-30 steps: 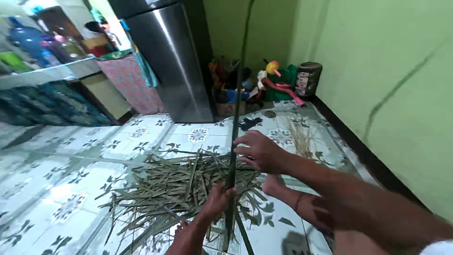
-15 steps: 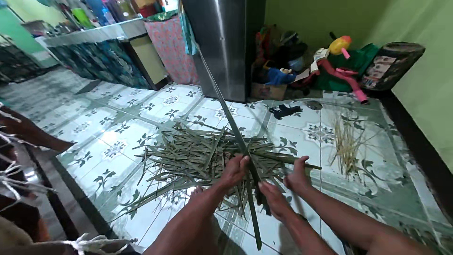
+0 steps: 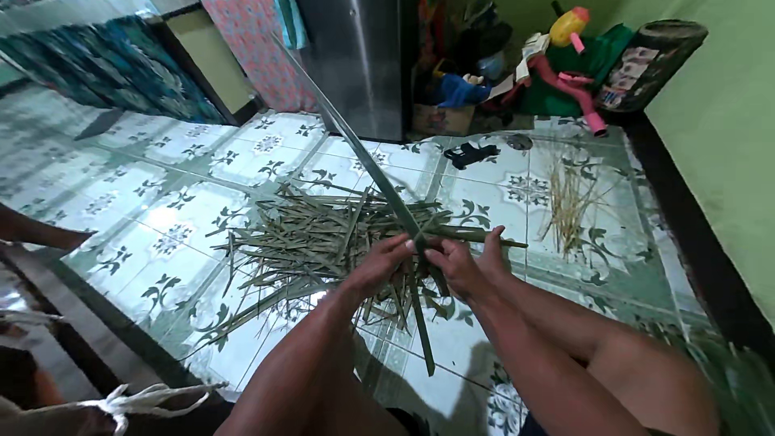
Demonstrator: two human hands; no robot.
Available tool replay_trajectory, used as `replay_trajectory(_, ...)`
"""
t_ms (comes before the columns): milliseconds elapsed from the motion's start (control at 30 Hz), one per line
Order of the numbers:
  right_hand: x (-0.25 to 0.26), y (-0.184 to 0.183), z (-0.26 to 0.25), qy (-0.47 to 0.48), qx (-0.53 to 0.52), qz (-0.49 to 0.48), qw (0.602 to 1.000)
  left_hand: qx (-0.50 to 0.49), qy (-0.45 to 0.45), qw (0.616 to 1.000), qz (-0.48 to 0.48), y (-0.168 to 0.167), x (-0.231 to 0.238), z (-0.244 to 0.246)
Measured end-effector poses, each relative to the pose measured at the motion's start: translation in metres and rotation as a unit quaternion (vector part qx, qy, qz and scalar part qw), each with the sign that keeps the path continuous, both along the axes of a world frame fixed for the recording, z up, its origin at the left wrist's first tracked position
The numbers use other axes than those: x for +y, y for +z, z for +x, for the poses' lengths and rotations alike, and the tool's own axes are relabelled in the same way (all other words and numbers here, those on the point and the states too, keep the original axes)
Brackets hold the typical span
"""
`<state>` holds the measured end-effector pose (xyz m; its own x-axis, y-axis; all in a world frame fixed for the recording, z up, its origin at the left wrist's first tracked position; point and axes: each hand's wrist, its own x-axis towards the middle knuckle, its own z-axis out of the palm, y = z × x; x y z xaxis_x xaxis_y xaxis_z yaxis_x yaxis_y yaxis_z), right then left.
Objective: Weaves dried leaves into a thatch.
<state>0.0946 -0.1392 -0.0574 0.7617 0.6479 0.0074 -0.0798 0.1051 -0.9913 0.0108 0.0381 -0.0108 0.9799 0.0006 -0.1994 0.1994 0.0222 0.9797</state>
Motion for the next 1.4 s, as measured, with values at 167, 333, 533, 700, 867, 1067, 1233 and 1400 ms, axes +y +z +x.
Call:
replay_trajectory(167, 0.011, -0.007, 0.002, 0.006, 0.041, -0.082, 0.996, -0.015, 0.03, 0.998, 0.051, -0.008, 0.006, -0.002)
replay_trajectory(333, 0.021, 0.003, -0.011, -0.042, 0.041, -0.03, 0.998, -0.001, 0.002, 0.998, 0.061, -0.002, 0.001, -0.009)
replay_trajectory(533, 0.03, 0.006, -0.017, -0.103, 0.0, 0.043, 0.994, 0.009, 0.026, 0.999, 0.033, 0.001, 0.002, -0.012)
replay_trajectory(700, 0.027, 0.009, -0.021, -0.119, 0.002, 0.076, 0.99, -0.012, 0.019, 1.0, 0.011, 0.003, 0.002, -0.014)
replay_trajectory(867, 0.027, 0.012, -0.023, -0.11, 0.022, 0.09, 0.99, -0.034, 0.022, 0.999, 0.018, 0.005, -0.001, -0.014)
replay_trajectory(1067, 0.027, 0.029, -0.029, -0.075, 0.136, 0.154, 0.976, -0.053, 0.047, 0.997, 0.018, 0.013, -0.002, -0.017)
replay_trajectory(1233, 0.026, 0.033, -0.029, -0.007, 0.235, 0.206, 0.95, -0.094, 0.038, 0.987, 0.128, 0.017, 0.002, -0.022)
replay_trajectory(1400, 0.021, 0.034, -0.03, 0.032, 0.318, 0.232, 0.919, -0.145, 0.03, 0.955, 0.258, 0.013, 0.009, -0.023)
